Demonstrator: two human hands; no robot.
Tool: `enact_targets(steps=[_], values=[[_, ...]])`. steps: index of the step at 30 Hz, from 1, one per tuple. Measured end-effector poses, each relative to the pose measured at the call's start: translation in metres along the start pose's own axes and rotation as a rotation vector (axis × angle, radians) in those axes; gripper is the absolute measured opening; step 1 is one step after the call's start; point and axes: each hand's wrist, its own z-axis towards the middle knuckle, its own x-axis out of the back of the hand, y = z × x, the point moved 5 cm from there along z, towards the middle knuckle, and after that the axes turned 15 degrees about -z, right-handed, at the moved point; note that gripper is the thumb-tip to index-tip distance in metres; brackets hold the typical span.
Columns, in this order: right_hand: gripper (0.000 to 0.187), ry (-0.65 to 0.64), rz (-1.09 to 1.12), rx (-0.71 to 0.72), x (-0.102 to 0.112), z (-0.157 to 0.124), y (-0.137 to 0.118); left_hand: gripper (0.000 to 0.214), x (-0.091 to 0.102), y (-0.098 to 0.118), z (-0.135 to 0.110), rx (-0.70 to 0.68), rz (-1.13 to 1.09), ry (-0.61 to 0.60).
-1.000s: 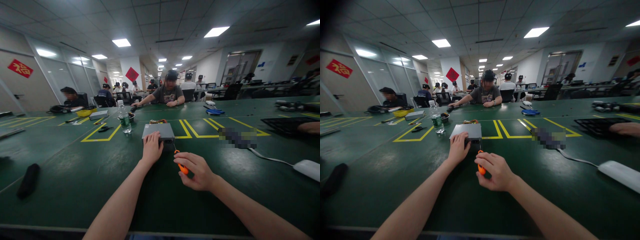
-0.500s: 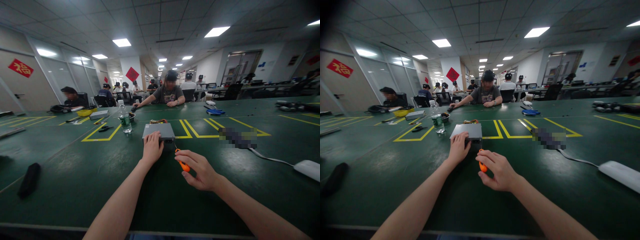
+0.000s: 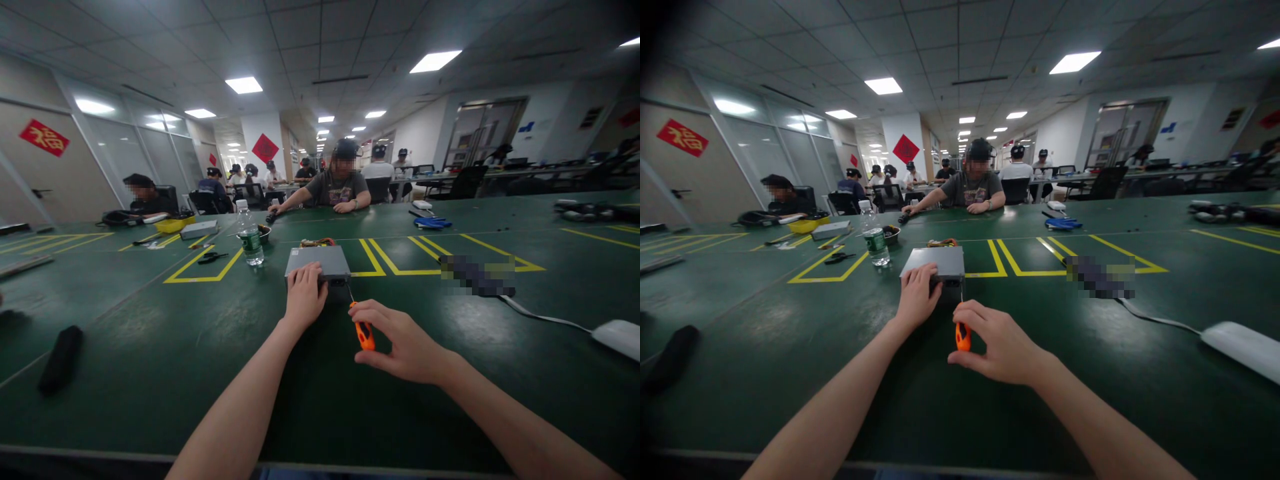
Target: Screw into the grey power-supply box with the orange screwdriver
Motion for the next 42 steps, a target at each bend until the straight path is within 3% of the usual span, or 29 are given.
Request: enact_targets(steps=[7,14,21,29,36,42], values=[[0.03,-0.079,-0.034,0.04,-0.002,0.0008,-0.0062,0.024,0.0001,0.001,0.0,-0.005,-0.003,0.01],[0.038,-0.075,0.049,-0.051,-0.0065,0.0023,-0.0063,0.023,0.0001,0.0014,-0.0002,-0.009,0.013,0.017],[0.032,-0.091,0.0,0.062,-0.0031,0.0024,-0.0102,0.024,-0.0002,0.0014,0.0001,0.002,0.015,0.001],[0.039,0.013,0.01,-0.011,-0.0038,0.0022,-0.0042,0.025,-0.0002,0.0012,-0.0001,0.001,0.02,-0.001],[0.032,0.019,-0.098,0.084,-0.0059,0.0021,-0.01,0.024,-0.0002,0.0016,0.0002,0.003,0.01,0.001],[0.035,0.07,0.037,-0.03,-0.0052,0.0001,-0.0025,0.024,0.0002,0.0013,0.0002,0.008,0.006,0.005]])
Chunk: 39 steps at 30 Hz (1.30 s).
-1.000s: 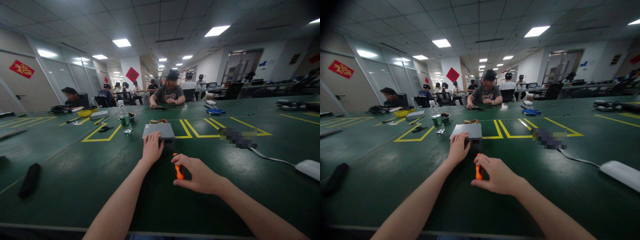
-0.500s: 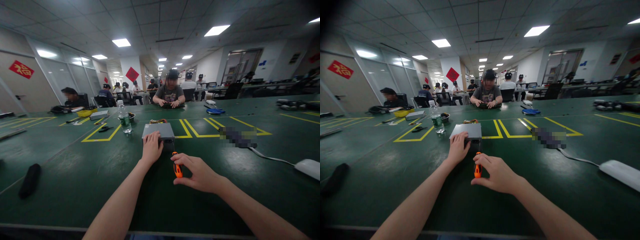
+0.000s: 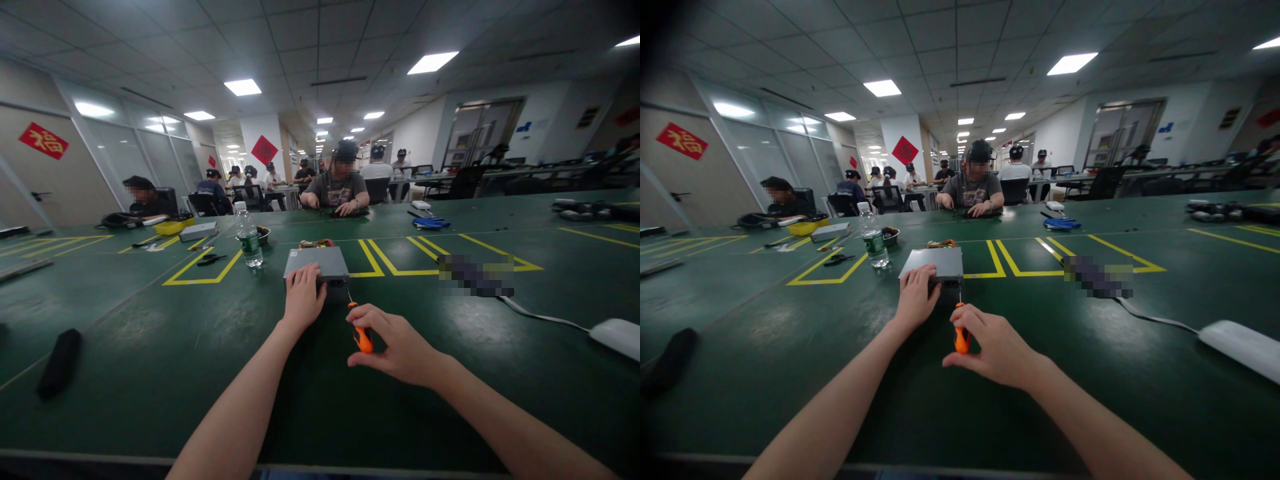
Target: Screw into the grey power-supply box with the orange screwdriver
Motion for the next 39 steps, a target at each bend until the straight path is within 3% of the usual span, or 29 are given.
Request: enact_targets(steps=[7,14,22,27,34,39], values=[[0.029,-0.072,-0.082,0.126,0.001,0.001,-0.012,0.025,0.0,0.0,0.0,-0.005,-0.002,0.001],[0.03,-0.035,0.002,0.037,-0.006,0.0,-0.007,0.024,0.0,0.0,0.0,0.007,-0.007,-0.007],[0.027,-0.059,-0.14,0.139,-0.003,0.001,-0.015,0.023,0.0,0.0,0.0,0.002,-0.004,-0.003],[0.028,0.009,-0.111,0.083,-0.007,-0.001,-0.009,0.023,0.0,0.001,0.0,-0.001,0.001,-0.004],[0.033,-0.088,-0.218,0.167,-0.006,0.002,-0.018,0.023,0.001,0.001,0.0,-0.002,-0.004,0.003],[0.024,0.015,-0.194,0.138,-0.009,-0.001,-0.012,0.023,0.001,0.001,-0.001,-0.012,-0.013,0.007]])
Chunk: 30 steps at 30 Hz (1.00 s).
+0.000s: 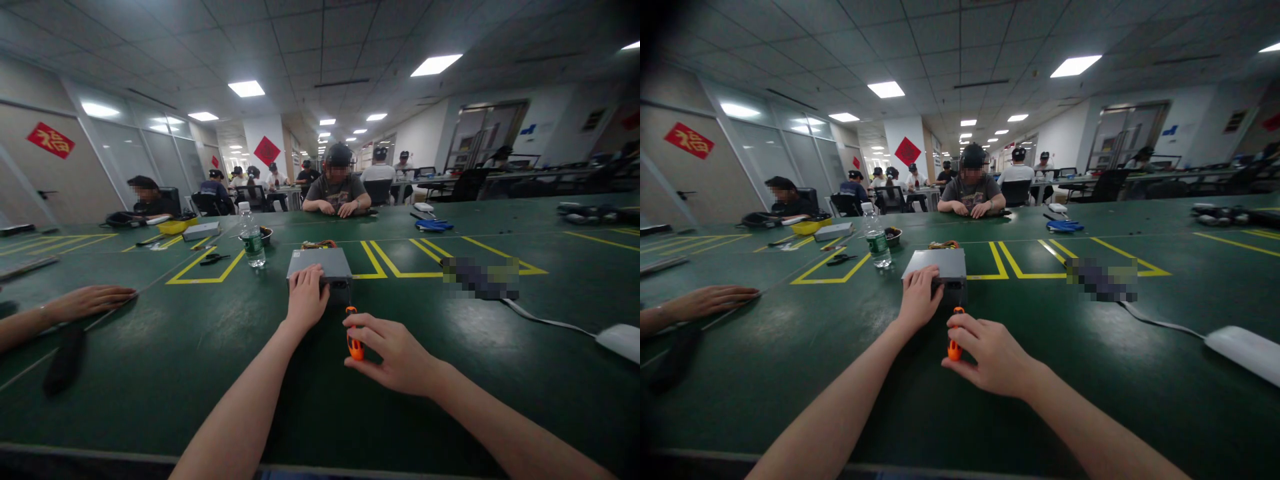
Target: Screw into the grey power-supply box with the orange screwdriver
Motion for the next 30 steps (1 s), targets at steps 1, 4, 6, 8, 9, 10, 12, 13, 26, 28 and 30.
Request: enact_targets(steps=[1,4,6,8,9,10,12,13,26,28,30], values=[[0.024,0.009,0.022,-0.019,-0.001,-0.001,0.002,0.023,0.0,0.0,0.0,0.0,0.002,0.0],[0.03,-0.025,0.064,-0.036,-0.001,-0.001,0.003,0.023,0.0,0.0,0.0,-0.001,0.007,0.001],[0.035,-0.074,0.042,-0.003,0.0,0.001,-0.001,0.024,-0.001,-0.001,0.0,0.001,0.005,0.002],[0.035,-0.102,-0.014,0.042,0.001,0.003,-0.004,0.024,0.0,-0.001,0.0,0.002,0.003,0.003],[0.033,-0.097,-0.034,0.055,0.001,0.003,-0.005,0.024,0.0,-0.001,0.0,0.002,0.003,0.003],[0.03,-0.083,-0.046,0.061,0.001,0.003,-0.006,0.023,0.0,-0.001,0.0,0.0,0.002,0.001],[0.025,-0.039,-0.034,0.037,-0.001,0.002,-0.003,0.023,0.0,-0.001,0.0,-0.001,0.0,0.002],[0.024,-0.018,-0.015,0.011,-0.001,0.0,-0.002,0.023,-0.001,-0.001,0.0,-0.002,0.0,0.0],[0.023,0.039,0.006,-0.038,0.001,-0.001,0.001,0.023,0.0,0.0,0.0,-0.002,0.003,-0.002],[0.025,0.061,0.047,-0.08,0.0,-0.002,0.005,0.024,0.0,-0.001,0.0,-0.001,0.005,-0.004],[0.03,0.047,0.063,-0.079,0.0,-0.003,0.005,0.024,0.0,-0.001,0.0,0.001,0.004,-0.003]])
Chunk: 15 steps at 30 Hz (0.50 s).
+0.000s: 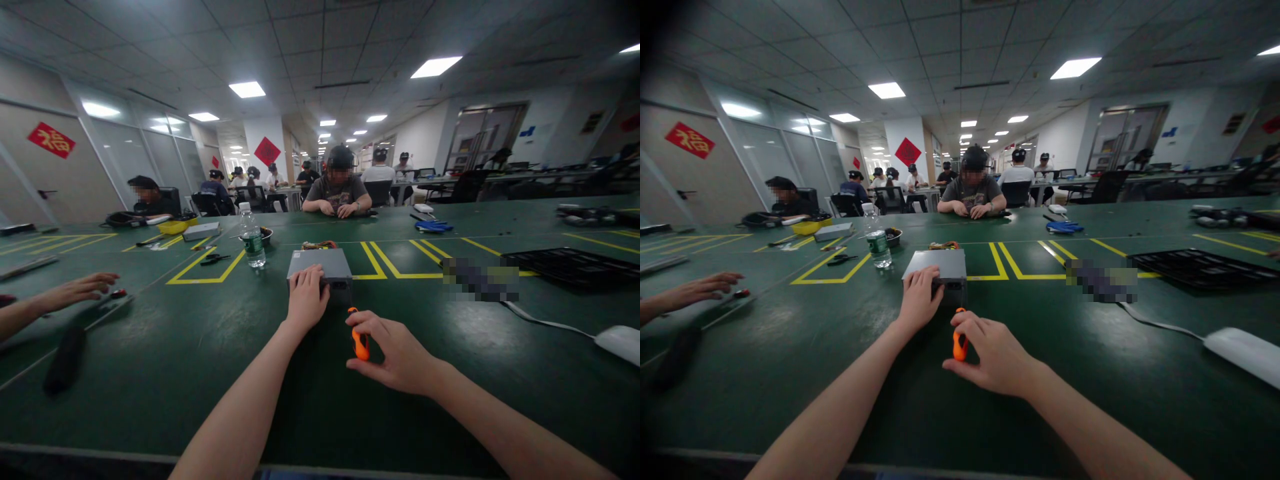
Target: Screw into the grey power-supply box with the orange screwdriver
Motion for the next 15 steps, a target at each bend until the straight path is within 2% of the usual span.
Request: enact_targets(steps=[3,6,11,15], values=[[0.035,-0.053,-0.042,0.067,0.0003,0.0019,-0.0049,0.024,-0.0002,-0.0001,-0.0001,-0.003,-0.008,0.003],[0.029,-0.051,-0.101,0.119,-0.0012,0.0033,-0.0083,0.023,-0.0003,-0.0006,0.0,0.0,-0.012,0.003],[0.026,0.05,-0.042,0.02,-0.0001,0.001,-0.0012,0.022,-0.0007,-0.0011,0.0003,0.003,-0.012,0.001],[0.031,0.012,-0.016,0.05,0.005,0.002,-0.0044,0.023,-0.0005,-0.0003,0.0001,0.007,-0.012,-0.002]])
